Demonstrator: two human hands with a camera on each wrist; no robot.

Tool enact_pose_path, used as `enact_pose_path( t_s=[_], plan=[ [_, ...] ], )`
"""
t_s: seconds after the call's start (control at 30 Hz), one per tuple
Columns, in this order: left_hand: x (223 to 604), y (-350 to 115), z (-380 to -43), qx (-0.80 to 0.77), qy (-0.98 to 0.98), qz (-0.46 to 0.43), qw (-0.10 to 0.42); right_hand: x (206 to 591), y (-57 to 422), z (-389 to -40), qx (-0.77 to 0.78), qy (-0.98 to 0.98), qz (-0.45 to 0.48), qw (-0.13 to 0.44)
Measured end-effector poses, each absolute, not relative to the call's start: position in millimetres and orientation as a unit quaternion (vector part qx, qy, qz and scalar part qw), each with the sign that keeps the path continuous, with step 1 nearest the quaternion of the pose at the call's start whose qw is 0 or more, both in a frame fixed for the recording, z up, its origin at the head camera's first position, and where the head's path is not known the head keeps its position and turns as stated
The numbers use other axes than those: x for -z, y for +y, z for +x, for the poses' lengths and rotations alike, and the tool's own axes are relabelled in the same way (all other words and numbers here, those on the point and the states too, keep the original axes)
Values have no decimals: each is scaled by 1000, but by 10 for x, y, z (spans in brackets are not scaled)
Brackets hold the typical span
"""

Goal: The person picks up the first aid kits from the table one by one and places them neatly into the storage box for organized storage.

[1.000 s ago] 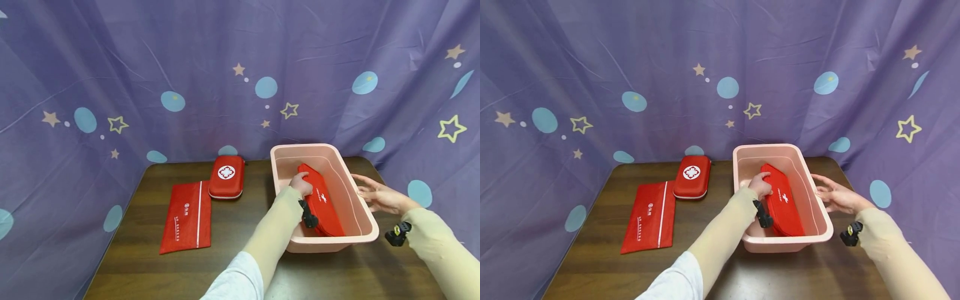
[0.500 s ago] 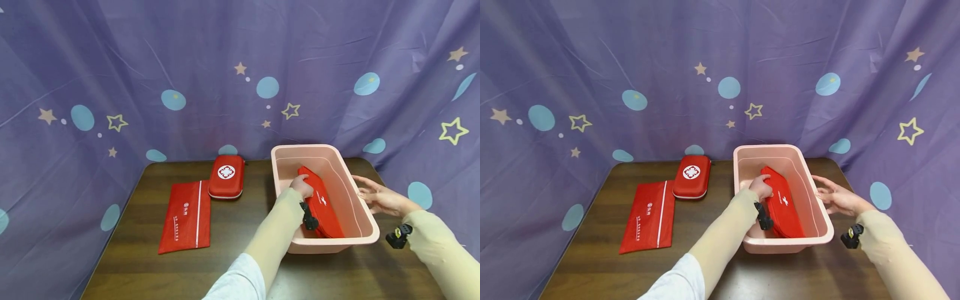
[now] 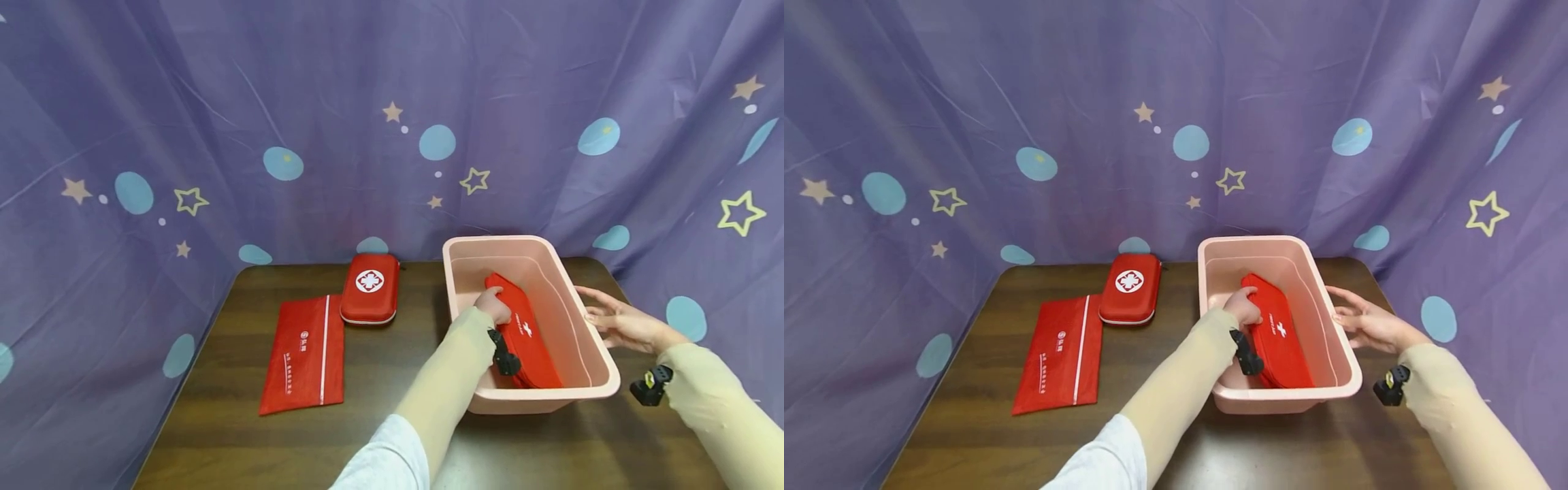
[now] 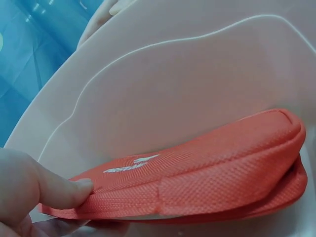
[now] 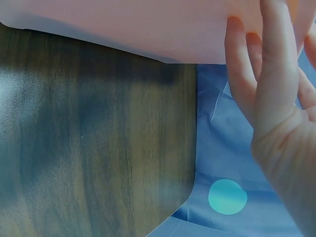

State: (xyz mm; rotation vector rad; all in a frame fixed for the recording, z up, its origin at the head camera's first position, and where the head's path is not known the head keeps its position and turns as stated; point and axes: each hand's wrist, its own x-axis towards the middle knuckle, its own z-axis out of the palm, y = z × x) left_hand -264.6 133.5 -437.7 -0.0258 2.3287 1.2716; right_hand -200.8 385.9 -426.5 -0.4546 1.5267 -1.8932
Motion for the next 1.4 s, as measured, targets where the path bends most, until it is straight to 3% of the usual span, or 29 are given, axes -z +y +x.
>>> enact_pose_path(
  t_s=[0.53,0.6,0.8,1.13,1.23,1.4],
  plan=[
    [4378,1257,-2714,-398,882,16,252,4243,3847,-2034,724,580,-166,334],
    [4395,1255,-2724,-382,894,20,235,4247,3855,-2027,723,582,-166,333],
    [5254,1417,-3178,-478,852,25,214,4231,3863,-2025,723,583,-172,328],
    [6443,1645,-4094,-625,720,-26,300,4210,3857,-2072,726,583,-164,327],
    [6396,1658,-4066,-602,742,-26,296,4222,3864,-2061,725,582,-164,330],
    [5742,1470,-3661,-589,751,-13,297,4251,3875,-2027,723,583,-167,331]
  ],
)
